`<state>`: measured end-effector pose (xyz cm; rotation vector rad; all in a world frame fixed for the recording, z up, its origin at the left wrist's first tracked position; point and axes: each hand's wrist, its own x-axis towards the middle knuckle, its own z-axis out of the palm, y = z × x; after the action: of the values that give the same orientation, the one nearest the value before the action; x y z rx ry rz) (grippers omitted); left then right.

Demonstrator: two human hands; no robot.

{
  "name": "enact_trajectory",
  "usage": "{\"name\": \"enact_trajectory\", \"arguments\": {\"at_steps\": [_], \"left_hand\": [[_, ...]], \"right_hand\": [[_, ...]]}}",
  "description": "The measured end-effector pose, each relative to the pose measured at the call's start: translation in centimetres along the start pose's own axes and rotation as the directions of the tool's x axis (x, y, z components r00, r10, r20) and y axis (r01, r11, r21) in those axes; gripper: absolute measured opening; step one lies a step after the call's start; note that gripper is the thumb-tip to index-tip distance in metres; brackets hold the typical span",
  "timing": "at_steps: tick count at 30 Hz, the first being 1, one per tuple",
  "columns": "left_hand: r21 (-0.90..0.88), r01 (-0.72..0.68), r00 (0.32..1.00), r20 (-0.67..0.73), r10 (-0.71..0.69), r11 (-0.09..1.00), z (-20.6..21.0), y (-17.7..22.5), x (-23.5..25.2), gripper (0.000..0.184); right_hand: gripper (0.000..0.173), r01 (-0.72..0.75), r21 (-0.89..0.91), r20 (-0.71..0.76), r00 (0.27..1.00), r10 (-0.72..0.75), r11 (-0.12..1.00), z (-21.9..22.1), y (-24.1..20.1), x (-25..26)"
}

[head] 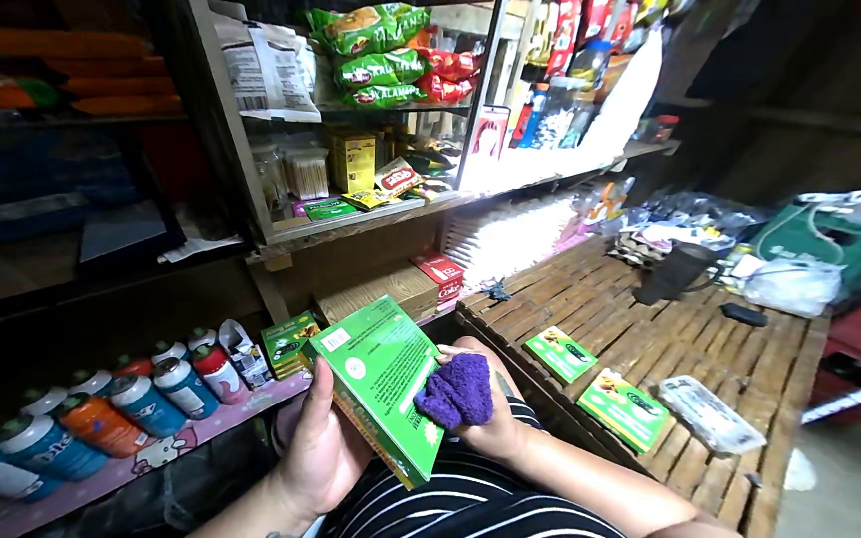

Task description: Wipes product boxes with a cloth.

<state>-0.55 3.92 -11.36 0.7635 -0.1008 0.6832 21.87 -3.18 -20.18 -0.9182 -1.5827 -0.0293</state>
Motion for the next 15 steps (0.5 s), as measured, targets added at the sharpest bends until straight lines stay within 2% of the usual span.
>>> {"name": "enact_trajectory", "arguments": {"at_steps": [4, 7, 9, 12, 15], "left_hand": [[0.111, -0.001, 0.993, -0.117, 0.014, 0.994, 0.1, 0.2, 0.2, 0.074], [0.215, 0.038, 0.989, -0.147, -0.006, 0.976, -0.1, 0.0, 0.3, 0.081], [0.283, 0.077, 0.989, -0.142, -0.038, 0.956, -0.4, -0.3, 0.1, 0.085], [0.381, 0.14, 0.987, -0.125, -0.1, 0.914, -1.0, -0.7, -0.2, 0.087], [0.384, 0.243, 0.97, -0.123, -0.211, 0.891, -1.3, -1.3, -0.5, 0.082]], "right_hand": [[0.06, 0.018, -0.067, 0.168, 0.986, -0.006, 0.998, -1.0, 0.7, 0.3], [0.08, 0.016, -0.097, 0.221, 0.975, 0.006, 0.995, -1.4, 1.1, 0.2], [0.086, 0.01, -0.12, 0.23, 0.973, 0.018, 0.993, -1.4, 1.2, 0.1], [0.079, -0.041, -0.2, 0.181, 0.98, 0.078, 0.979, -1.4, 1.1, 0.3], [0.061, -0.147, -0.273, 0.074, 0.982, 0.173, 0.951, -1.3, 0.9, 0.6]]}}
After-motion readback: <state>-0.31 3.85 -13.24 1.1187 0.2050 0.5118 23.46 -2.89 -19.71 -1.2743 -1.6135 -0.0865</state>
